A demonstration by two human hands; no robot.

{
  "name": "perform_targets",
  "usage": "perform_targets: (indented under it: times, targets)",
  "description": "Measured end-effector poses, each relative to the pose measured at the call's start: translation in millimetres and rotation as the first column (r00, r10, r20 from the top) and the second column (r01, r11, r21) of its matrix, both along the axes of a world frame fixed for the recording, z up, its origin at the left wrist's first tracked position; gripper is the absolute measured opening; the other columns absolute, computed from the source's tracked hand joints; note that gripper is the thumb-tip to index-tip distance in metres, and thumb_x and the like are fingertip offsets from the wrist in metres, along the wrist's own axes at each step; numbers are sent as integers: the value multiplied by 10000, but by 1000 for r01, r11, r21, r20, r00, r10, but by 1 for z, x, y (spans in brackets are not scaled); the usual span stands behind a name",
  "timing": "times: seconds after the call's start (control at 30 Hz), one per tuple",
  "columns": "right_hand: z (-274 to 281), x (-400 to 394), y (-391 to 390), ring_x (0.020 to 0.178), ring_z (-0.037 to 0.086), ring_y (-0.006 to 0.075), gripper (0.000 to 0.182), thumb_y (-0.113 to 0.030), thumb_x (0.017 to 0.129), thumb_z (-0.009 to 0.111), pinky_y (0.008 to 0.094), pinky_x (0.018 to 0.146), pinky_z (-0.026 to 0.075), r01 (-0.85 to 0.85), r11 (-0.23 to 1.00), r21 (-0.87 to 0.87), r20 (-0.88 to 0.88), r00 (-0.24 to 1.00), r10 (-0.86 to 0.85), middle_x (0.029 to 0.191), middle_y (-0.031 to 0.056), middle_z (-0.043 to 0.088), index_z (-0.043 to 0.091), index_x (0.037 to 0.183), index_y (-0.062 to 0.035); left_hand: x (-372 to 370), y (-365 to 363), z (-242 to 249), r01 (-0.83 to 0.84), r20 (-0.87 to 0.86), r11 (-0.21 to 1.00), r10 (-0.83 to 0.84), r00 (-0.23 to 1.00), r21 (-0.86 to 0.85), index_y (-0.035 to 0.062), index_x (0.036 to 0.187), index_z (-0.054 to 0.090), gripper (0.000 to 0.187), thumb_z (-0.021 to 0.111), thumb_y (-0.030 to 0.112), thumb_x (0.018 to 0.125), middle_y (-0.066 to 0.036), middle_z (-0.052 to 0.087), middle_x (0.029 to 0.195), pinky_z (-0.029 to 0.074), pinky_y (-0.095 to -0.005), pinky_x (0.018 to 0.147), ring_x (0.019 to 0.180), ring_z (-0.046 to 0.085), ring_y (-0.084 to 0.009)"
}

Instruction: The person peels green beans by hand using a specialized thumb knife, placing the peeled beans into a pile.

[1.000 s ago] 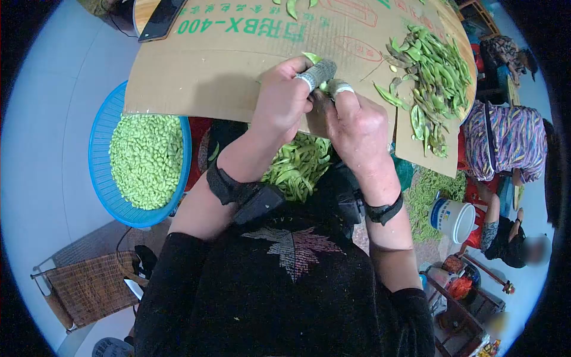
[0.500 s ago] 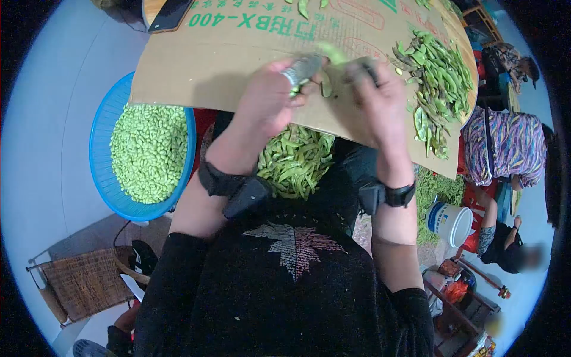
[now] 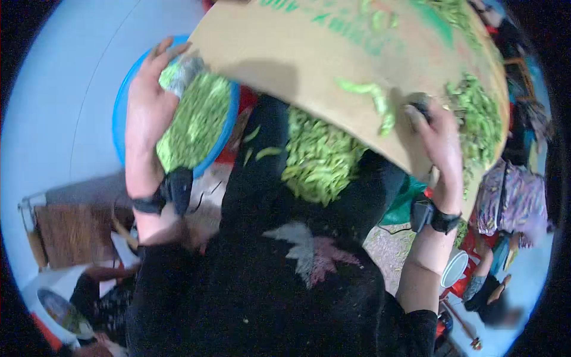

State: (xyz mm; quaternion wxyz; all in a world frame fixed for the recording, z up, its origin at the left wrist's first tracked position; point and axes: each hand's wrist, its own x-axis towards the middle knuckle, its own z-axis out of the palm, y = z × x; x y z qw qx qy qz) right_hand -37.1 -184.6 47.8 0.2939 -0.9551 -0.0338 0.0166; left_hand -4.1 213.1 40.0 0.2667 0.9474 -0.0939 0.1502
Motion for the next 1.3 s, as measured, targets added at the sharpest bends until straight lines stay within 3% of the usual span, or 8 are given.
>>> perform_targets:
  times: [0.23, 0.43, 0.57, 0.67, 0.83, 0.9, 1.07, 1.3]
  targets:
    - [-9, 126, -68, 765, 609, 210, 236, -195, 849, 513, 320, 714, 470, 48, 995, -88, 220, 975, -28, 811, 116, 638, 611, 986, -30, 101, -141, 52, 657, -202, 727, -686, 699, -198, 81, 1194, 542, 396, 617, 242, 840, -119, 502, 1271, 380, -332, 967, 1183, 463, -214]
    - [-16, 248, -191, 581, 607, 217, 265, -212, 850, 460, 354, 517, 470, 524, 834, -171, 173, 850, -498, 771, 149, 636, 618, 959, -29, 224, -243, 49, 495, -530, 865, -458, 713, -82, 67, 1248, 486, 565, 640, 379, 803, -148, 540, 1220, 437, -327, 874, 1107, 523, -224]
    - [-19, 294, -288, 568, 616, 252, 260, -183, 834, 450, 350, 519, 480, 718, 690, -92, 234, 689, -686, 725, 159, 632, 624, 932, -16, 322, -281, 11, 492, -251, 855, -447, 859, 161, 12, 1264, 449, 622, 625, 391, 803, -199, 555, 1180, 443, -359, 847, 1072, 548, -290]
    - [-46, 319, -359, 631, 641, 276, 264, -215, 820, 467, 361, 562, 492, 548, 623, -558, 316, 835, -452, 744, 167, 638, 646, 904, -40, 367, -302, -3, 417, -290, 876, -345, 893, 240, -65, 1292, 358, 774, 541, 515, 813, -275, 511, 1192, 387, -409, 957, 1120, 496, -379]
    - [-65, 354, -361, 701, 606, 225, 327, -282, 881, 435, 368, 588, 498, 754, 606, 253, 147, 589, -794, 818, 103, 609, 561, 1093, -67, 404, -332, -30, 334, -202, 920, -294, 934, 207, 24, 1354, 314, 774, 490, 563, 826, -294, 438, 1255, 365, -426, 983, 1161, 453, -397]
    - [-109, 390, -415, 741, 572, 189, 350, -272, 895, 414, 369, 589, 487, 472, 879, 74, 414, 787, -458, 881, 91, 582, 484, 1175, -75, 397, -341, -31, 271, -121, 930, -247, 961, 249, 72, 1370, 314, 761, 477, 577, 824, -300, 383, 1298, 358, -434, 990, 1185, 426, -405]
    - [-48, 366, -283, 827, 577, 201, 354, -209, 871, 437, 351, 645, 488, 638, 628, 445, -26, 710, -703, 951, 123, 591, 470, 1198, -77, 394, -362, -40, 262, -93, 948, -249, 964, 180, 148, 1344, 390, 675, 451, 582, 831, -287, 347, 1326, 354, -422, 996, 1201, 404, -407]
    - [-60, 346, -220, 921, 607, 284, 398, -288, 822, 505, 377, 760, 487, 509, 846, 159, 280, 799, -533, 1016, 172, 626, 537, 1143, -56, 338, -371, -46, 588, -88, 804, -582, 808, 84, 102, 1317, 420, 689, 489, 572, 818, -208, 403, 1324, 342, -404, 1004, 1214, 407, -347]
